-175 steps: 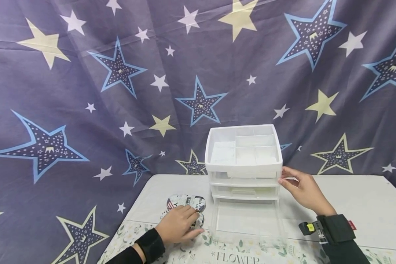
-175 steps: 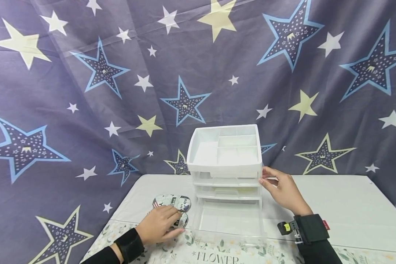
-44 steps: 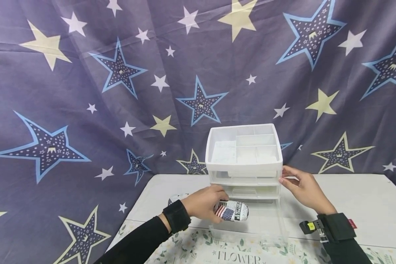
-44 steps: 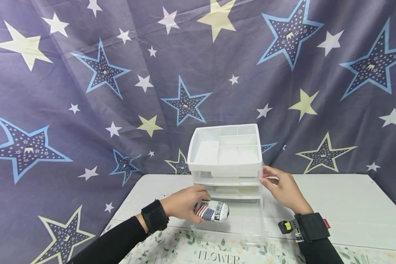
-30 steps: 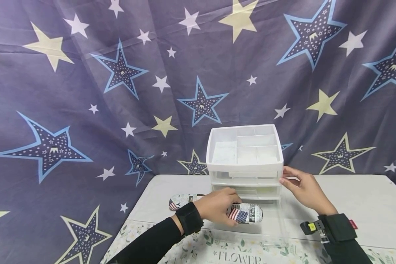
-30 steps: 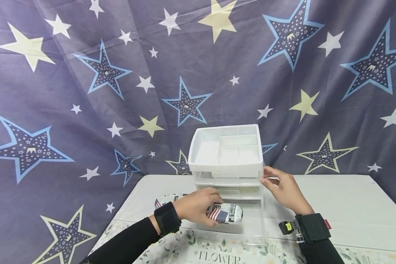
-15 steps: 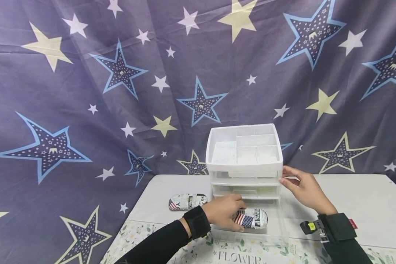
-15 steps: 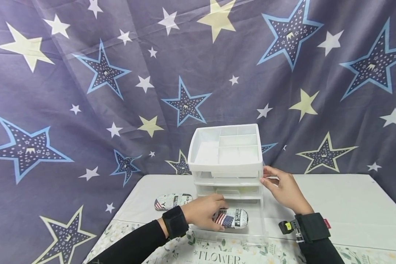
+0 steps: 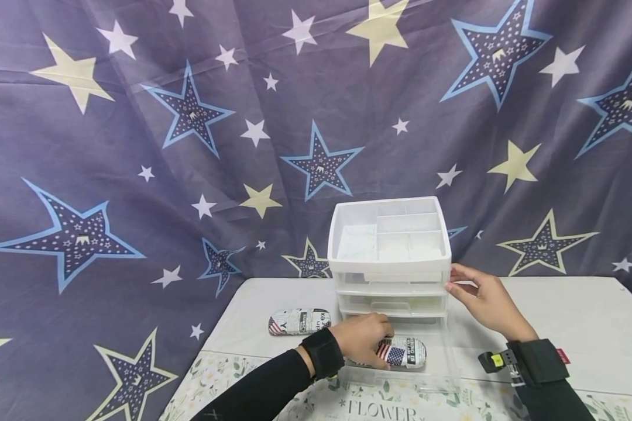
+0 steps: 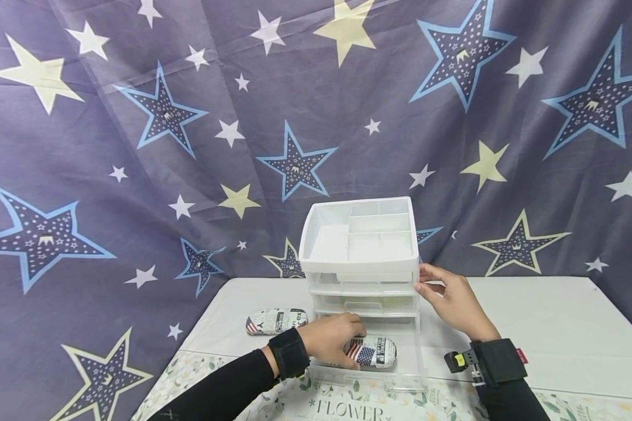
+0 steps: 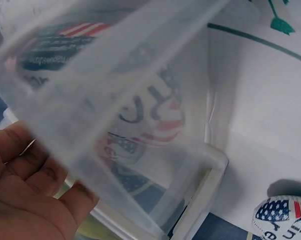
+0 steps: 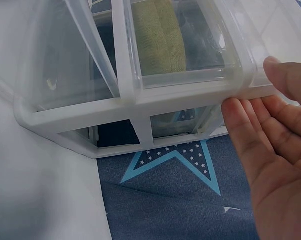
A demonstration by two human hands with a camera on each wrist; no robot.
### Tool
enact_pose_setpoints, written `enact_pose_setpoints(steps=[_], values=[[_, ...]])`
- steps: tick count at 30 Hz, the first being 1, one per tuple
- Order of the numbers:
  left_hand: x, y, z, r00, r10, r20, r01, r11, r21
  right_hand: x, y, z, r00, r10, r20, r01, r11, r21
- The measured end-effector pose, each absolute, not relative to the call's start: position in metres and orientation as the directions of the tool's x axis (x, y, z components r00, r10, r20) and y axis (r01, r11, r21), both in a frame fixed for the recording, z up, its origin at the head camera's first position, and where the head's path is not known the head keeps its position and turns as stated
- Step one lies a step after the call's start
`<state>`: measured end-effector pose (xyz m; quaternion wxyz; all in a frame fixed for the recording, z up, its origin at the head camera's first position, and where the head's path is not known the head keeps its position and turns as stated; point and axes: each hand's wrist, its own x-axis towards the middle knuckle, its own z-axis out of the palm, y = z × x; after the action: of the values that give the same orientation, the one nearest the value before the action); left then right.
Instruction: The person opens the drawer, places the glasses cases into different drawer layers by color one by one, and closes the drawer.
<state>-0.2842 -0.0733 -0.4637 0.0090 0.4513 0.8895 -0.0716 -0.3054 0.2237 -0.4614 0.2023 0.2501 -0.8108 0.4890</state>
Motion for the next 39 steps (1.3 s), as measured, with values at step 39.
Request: enact_pose_setpoints(steps=[39], values=[[-0.268, -0.114, -0.458, -0.512, 0.858, 0.019, 0.858, 0.513, -0.026, -0.306, 0.223, -0.462, -0.790, -0.210, 0.576, -0.607, 0.399, -0.687]])
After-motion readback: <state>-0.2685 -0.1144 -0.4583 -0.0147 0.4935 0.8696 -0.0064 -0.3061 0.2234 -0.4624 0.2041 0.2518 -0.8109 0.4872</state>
